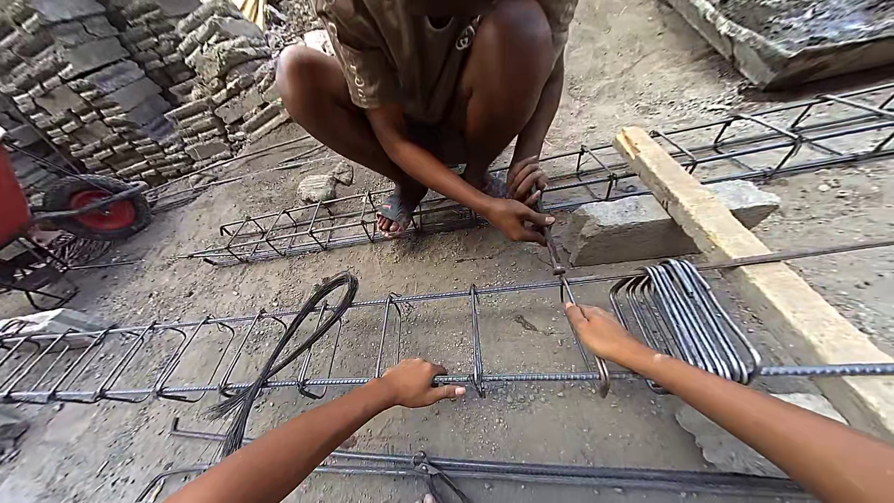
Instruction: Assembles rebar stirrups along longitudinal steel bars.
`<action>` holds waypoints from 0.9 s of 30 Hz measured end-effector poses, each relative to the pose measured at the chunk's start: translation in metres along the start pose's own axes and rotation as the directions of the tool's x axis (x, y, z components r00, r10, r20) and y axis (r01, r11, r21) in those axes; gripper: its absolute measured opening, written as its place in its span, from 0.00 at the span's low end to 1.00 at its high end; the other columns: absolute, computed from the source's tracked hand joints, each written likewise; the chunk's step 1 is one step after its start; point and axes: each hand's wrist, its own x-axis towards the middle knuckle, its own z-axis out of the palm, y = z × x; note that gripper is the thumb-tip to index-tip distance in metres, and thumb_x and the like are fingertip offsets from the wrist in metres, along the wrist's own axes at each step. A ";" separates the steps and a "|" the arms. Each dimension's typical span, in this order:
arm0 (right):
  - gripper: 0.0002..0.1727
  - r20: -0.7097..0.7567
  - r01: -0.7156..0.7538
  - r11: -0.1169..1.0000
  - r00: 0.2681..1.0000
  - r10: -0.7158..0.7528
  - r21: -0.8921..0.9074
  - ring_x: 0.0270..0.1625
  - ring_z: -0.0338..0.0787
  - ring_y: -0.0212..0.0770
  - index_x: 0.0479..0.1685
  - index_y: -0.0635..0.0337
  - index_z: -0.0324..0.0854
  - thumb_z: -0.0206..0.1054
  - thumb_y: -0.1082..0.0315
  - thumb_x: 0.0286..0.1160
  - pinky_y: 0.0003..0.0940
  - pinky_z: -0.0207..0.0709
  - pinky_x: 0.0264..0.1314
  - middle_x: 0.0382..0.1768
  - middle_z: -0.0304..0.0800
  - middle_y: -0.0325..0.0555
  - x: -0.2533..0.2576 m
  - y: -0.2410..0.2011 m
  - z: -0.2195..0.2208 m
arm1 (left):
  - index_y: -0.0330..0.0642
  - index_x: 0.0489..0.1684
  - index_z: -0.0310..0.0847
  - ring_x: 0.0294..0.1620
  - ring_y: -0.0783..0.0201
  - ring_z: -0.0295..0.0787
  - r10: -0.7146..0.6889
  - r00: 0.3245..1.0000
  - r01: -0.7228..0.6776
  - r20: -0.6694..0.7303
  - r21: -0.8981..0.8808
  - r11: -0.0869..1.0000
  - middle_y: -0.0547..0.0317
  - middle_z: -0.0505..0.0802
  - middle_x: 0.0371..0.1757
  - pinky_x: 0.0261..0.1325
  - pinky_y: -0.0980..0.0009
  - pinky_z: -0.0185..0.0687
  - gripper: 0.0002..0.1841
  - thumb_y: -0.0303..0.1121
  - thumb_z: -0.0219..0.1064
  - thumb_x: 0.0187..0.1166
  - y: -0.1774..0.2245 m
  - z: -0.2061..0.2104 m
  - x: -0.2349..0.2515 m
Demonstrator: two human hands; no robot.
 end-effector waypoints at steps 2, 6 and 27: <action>0.34 -0.009 0.002 1.000 1.000 -0.002 0.008 0.55 0.84 0.60 0.49 0.73 0.78 0.31 0.52 0.98 0.59 0.71 0.60 0.46 0.82 0.67 0.002 0.001 0.000 | 0.34 0.54 0.83 0.47 0.38 0.90 -0.004 1.000 0.004 -0.002 -0.002 1.000 0.37 0.91 0.40 0.53 0.36 0.80 0.39 0.68 0.49 0.85 0.001 -0.001 0.000; 0.34 -0.024 -0.015 0.999 1.000 0.016 0.040 0.55 0.84 0.61 0.50 0.74 0.79 0.32 0.52 0.98 0.59 0.71 0.60 0.47 0.83 0.68 0.002 0.000 0.001 | 0.34 0.56 0.83 0.48 0.38 0.91 0.001 1.000 -0.001 -0.003 -0.004 1.000 0.36 0.91 0.42 0.55 0.36 0.80 0.38 0.67 0.49 0.86 0.002 -0.002 0.000; 0.34 0.195 -0.275 0.861 0.958 0.209 0.428 0.76 0.78 0.55 0.86 0.56 0.63 0.62 0.51 0.85 0.55 0.76 0.70 0.77 0.74 0.58 0.027 0.030 -0.011 | 0.41 0.50 0.86 0.44 0.45 0.91 0.023 0.998 -0.024 -0.052 -0.014 1.000 0.46 0.91 0.36 0.50 0.40 0.82 0.37 0.70 0.49 0.83 0.005 0.005 0.003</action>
